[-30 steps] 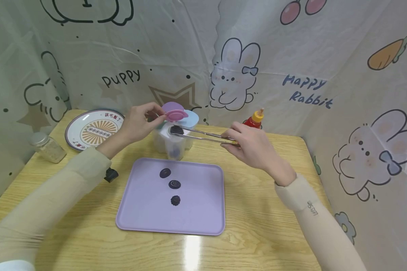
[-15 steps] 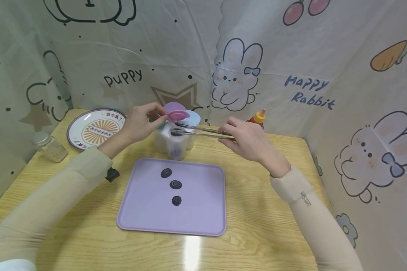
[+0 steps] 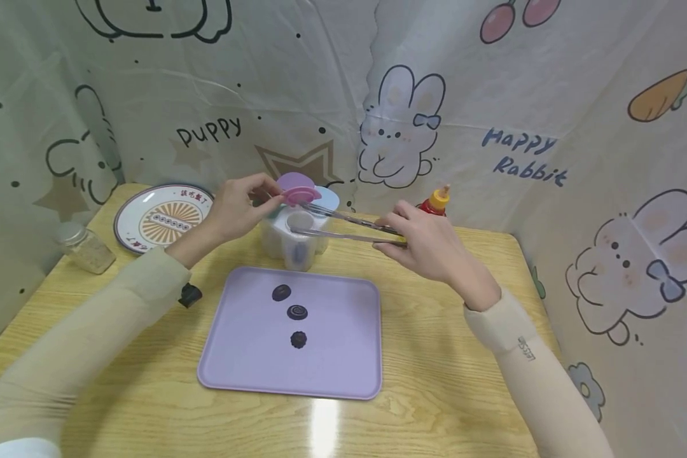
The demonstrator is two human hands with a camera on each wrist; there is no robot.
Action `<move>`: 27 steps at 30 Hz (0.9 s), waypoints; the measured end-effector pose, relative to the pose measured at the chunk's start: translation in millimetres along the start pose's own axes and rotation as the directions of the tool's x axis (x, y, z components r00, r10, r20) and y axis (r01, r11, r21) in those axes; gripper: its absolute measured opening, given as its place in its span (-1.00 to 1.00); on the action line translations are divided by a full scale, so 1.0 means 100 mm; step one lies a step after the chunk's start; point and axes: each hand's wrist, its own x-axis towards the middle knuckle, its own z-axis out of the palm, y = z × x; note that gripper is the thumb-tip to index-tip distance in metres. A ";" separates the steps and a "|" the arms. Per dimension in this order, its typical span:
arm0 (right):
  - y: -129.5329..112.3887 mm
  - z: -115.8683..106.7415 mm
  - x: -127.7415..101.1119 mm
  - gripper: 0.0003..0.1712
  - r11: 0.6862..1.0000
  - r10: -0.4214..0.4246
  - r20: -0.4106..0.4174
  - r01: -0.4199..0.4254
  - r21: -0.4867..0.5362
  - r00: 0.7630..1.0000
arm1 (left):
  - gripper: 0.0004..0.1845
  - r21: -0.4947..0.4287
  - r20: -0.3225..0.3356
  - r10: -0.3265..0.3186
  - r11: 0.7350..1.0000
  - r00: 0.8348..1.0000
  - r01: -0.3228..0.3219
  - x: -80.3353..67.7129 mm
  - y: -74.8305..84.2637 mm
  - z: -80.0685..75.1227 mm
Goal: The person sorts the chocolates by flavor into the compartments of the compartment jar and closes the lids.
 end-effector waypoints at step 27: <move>-0.42 0.50 -0.72 -0.62 0.989 -0.007 0.174 -0.019 0.144 0.985 | -0.84 -0.005 -0.007 -0.001 1.000 1.000 0.001 0.00 0.00 0.01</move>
